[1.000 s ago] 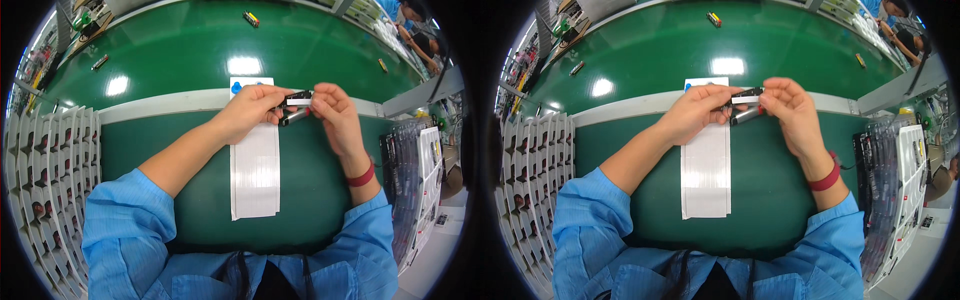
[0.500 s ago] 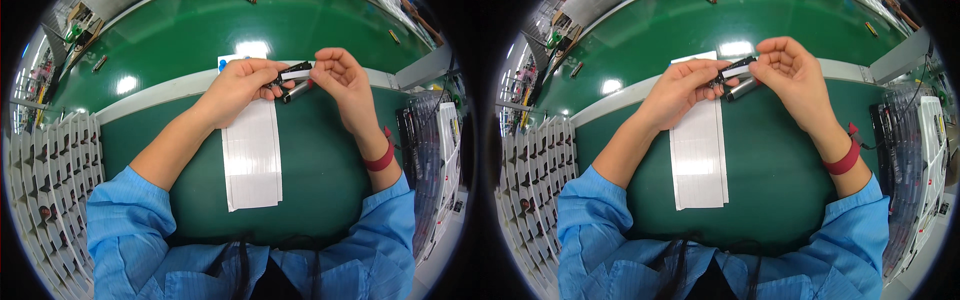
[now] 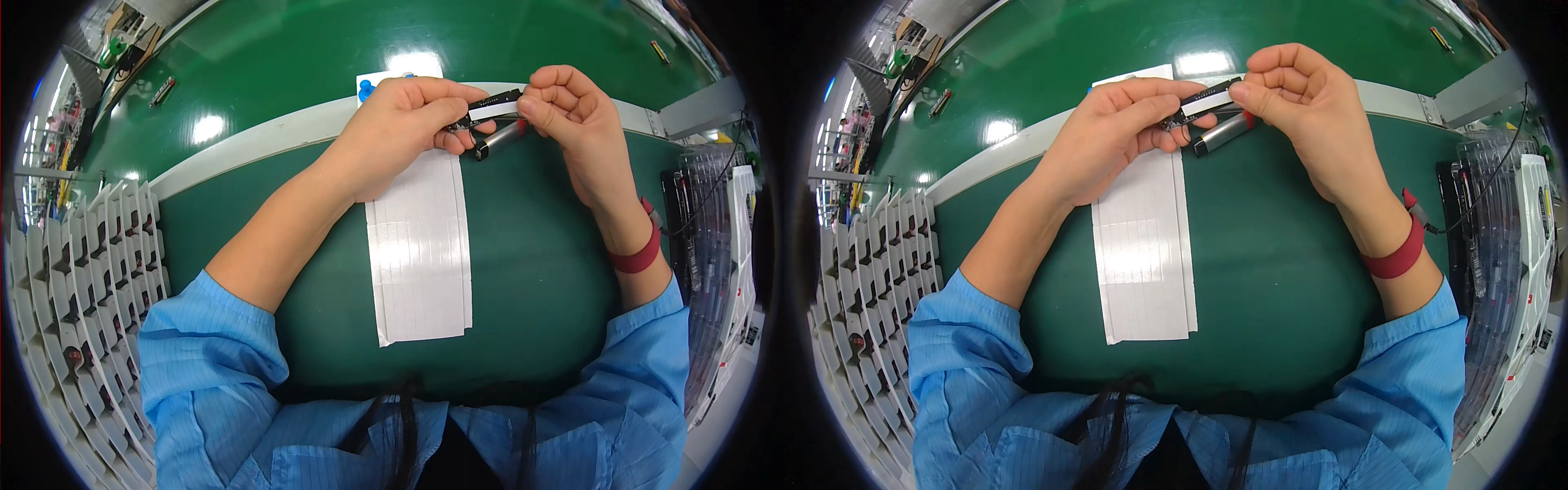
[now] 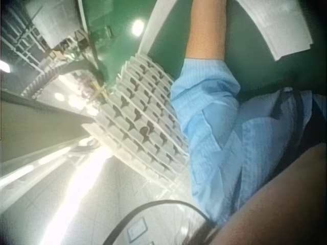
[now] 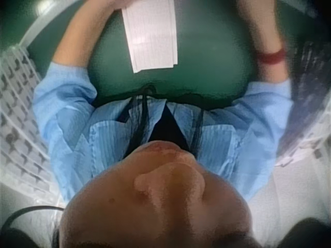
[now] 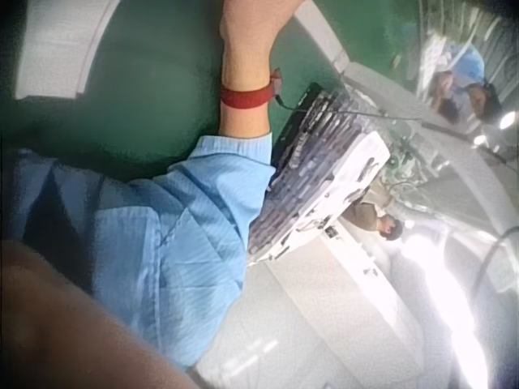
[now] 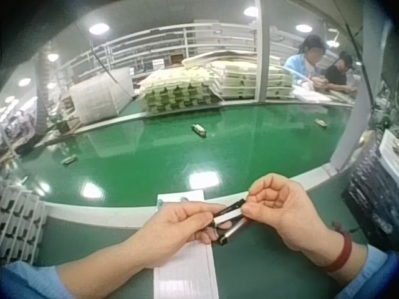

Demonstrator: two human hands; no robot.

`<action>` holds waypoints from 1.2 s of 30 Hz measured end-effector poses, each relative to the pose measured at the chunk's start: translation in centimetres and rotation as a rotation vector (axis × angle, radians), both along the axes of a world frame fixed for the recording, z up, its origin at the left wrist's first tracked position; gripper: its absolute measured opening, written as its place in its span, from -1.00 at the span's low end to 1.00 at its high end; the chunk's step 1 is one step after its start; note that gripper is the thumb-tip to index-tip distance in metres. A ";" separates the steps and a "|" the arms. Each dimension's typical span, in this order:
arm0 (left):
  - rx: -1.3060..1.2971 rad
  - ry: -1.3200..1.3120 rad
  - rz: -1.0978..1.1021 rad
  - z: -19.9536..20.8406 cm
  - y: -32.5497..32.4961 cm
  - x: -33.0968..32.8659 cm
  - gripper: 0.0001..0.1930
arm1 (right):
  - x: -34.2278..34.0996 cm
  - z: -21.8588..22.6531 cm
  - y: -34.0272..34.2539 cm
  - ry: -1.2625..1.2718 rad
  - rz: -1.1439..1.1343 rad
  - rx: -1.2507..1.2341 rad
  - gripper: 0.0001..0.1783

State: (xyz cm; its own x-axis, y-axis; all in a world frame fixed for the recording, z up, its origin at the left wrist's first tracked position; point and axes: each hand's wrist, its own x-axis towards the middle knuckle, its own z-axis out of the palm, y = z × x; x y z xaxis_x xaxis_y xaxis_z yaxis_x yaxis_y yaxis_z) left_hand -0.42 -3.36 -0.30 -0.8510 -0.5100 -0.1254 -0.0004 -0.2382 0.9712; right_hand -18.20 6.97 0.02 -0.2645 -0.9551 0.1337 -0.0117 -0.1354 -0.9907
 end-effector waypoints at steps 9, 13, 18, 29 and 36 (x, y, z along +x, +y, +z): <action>-0.023 -0.018 -0.001 -0.1 -0.1 -0.1 -0.69 | 0.1 -0.1 -0.1 0.023 -0.013 0.005 -0.74; -0.046 -0.011 -0.013 -0.1 0.1 -0.1 -0.69 | 0.2 -0.3 -0.2 0.084 -0.041 -0.054 -0.75; -0.103 -0.025 -0.001 0.0 0.4 -0.1 -0.69 | 0.7 -0.1 -0.1 0.154 -0.089 -0.082 -0.74; -0.196 0.002 0.020 -0.2 0.6 -0.2 -0.70 | 0.8 -0.3 -0.4 0.244 -0.159 -0.109 -0.77; -0.196 0.058 0.071 -0.1 1.4 0.0 -0.74 | 0.8 1.2 -0.2 0.449 -0.254 -0.037 -0.77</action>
